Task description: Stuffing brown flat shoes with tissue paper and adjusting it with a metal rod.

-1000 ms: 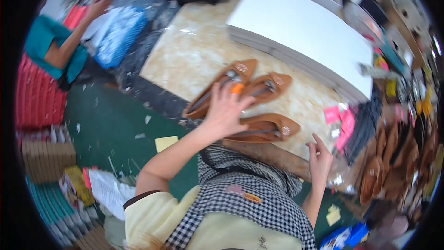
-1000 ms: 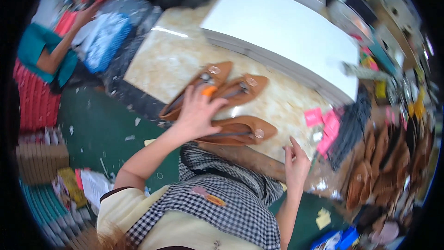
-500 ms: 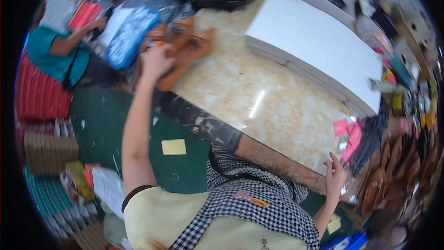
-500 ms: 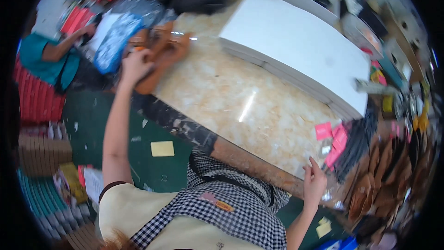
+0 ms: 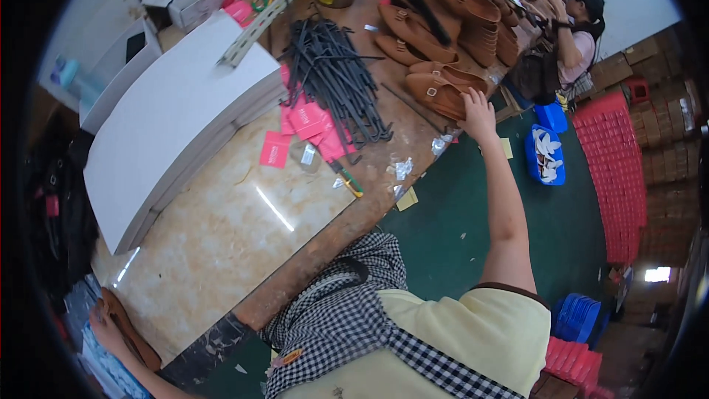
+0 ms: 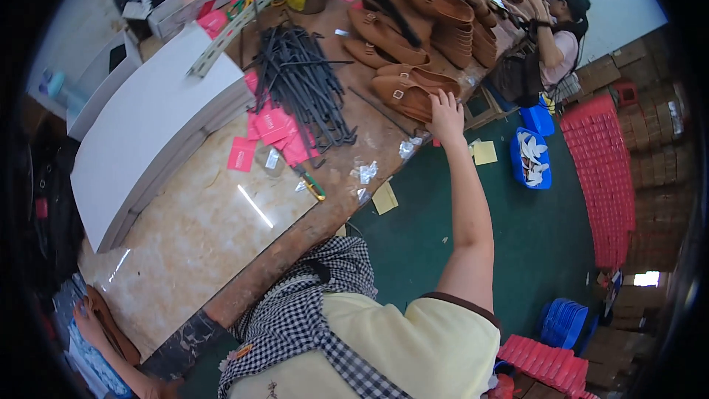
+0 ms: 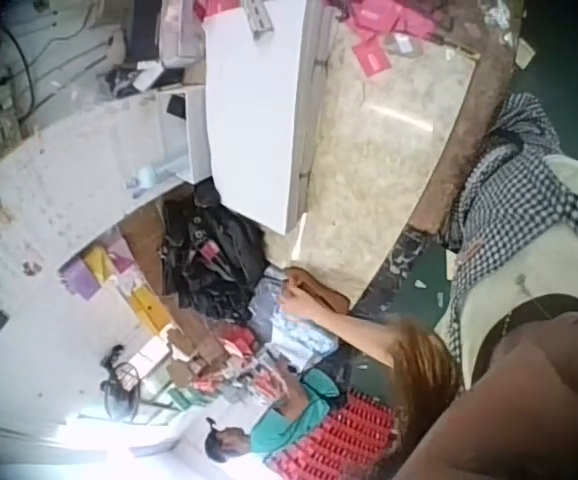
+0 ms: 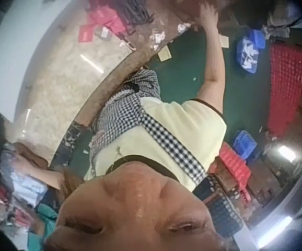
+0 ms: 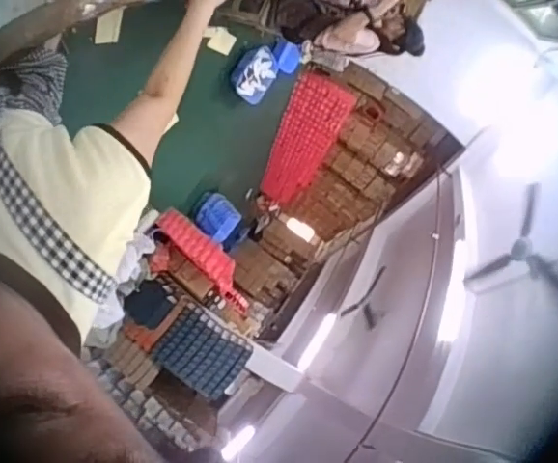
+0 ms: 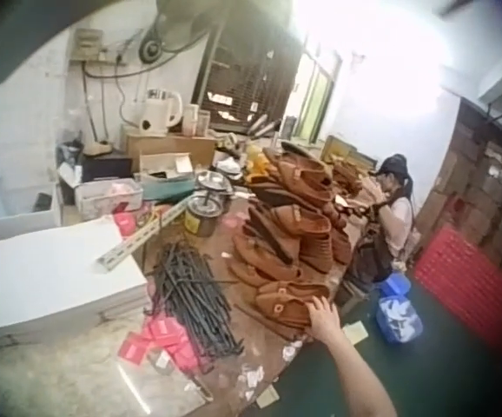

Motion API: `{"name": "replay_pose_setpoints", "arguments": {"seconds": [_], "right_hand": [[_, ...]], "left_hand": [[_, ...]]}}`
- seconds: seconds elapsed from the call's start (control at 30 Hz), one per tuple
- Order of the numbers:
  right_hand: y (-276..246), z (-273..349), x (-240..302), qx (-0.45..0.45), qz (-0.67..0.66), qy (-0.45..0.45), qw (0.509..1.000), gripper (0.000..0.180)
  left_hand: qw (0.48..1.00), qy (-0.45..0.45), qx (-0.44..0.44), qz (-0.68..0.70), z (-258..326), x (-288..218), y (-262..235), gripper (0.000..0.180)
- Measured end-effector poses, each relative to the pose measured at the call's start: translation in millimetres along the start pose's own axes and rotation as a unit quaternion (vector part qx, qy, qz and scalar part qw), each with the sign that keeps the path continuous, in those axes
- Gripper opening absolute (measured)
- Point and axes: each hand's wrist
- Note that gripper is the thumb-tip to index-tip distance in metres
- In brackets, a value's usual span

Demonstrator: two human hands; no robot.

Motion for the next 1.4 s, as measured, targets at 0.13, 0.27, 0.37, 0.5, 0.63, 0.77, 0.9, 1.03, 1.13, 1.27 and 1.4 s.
{"name": "replay_pose_setpoints", "arguments": {"seconds": [0.13, 0.27, 0.37, 0.5, 0.63, 0.77, 0.9, 1.03, 1.13, 1.27, 1.4], "right_hand": [[28.2, -35.5, -8.7, 0.084, -0.082, -0.032, 0.993, 0.021], [-29.8, -46.5, 30.1, 0.121, -0.325, -0.051, 0.937, 0.025], [-90.1, -40.3, 87.2, 0.162, -0.466, -0.217, 0.842, 0.029], [-54.0, -79.0, 56.9, 0.113, -0.565, -0.083, 0.813, 0.037], [73.1, -114.2, -18.2, -0.046, -0.034, -0.040, 0.998, 0.032], [75.0, -134.3, -3.4, 0.194, -0.134, -0.156, 0.959, 0.025], [69.4, -140.9, -0.3, -0.005, -0.108, -0.118, 0.987, 0.040], [67.6, -140.0, 10.6, -0.024, -0.159, -0.039, 0.986, 0.038], [57.7, -145.9, 26.4, 0.070, -0.135, -0.097, 0.984, 0.019], [19.9, -173.3, 43.8, -0.131, -0.201, -0.163, 0.957, 0.009], [37.9, -236.5, 84.5, -0.090, -0.207, -0.071, 0.972, 0.018]], "left_hand": [[0.949, 0.258, 0.058, 0.173, 22.5, -263.0, 8.1, 0.036], [0.841, 0.356, 0.274, 0.302, 117.0, -501.4, 42.3, 0.053], [0.643, 0.193, 0.436, 0.599, 177.3, -604.7, 76.6, 0.077], [0.470, -0.041, 0.441, 0.763, 203.1, -645.0, 68.9, 0.061], [0.541, -0.006, 0.503, 0.674, 175.9, -577.8, 50.5, 0.062], [0.610, -0.054, 0.484, 0.625, 160.2, -480.7, 30.2, 0.076], [0.615, -0.205, 0.387, 0.656, 182.4, -381.9, 35.8, 0.073], [0.652, -0.311, 0.224, 0.655, 195.3, -350.2, 44.6, 0.067], [0.645, -0.334, 0.176, 0.664, 204.9, -353.4, 44.5, 0.064], [0.638, -0.330, 0.157, 0.677, 207.9, -356.1, 40.6, 0.062], [0.643, -0.353, 0.202, 0.649, 199.4, -373.2, 18.6, 0.062]]}}
Point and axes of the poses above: each hand's wrist, its own z-axis away from the middle knuckle, its own y-axis out of the palm, x = y × z
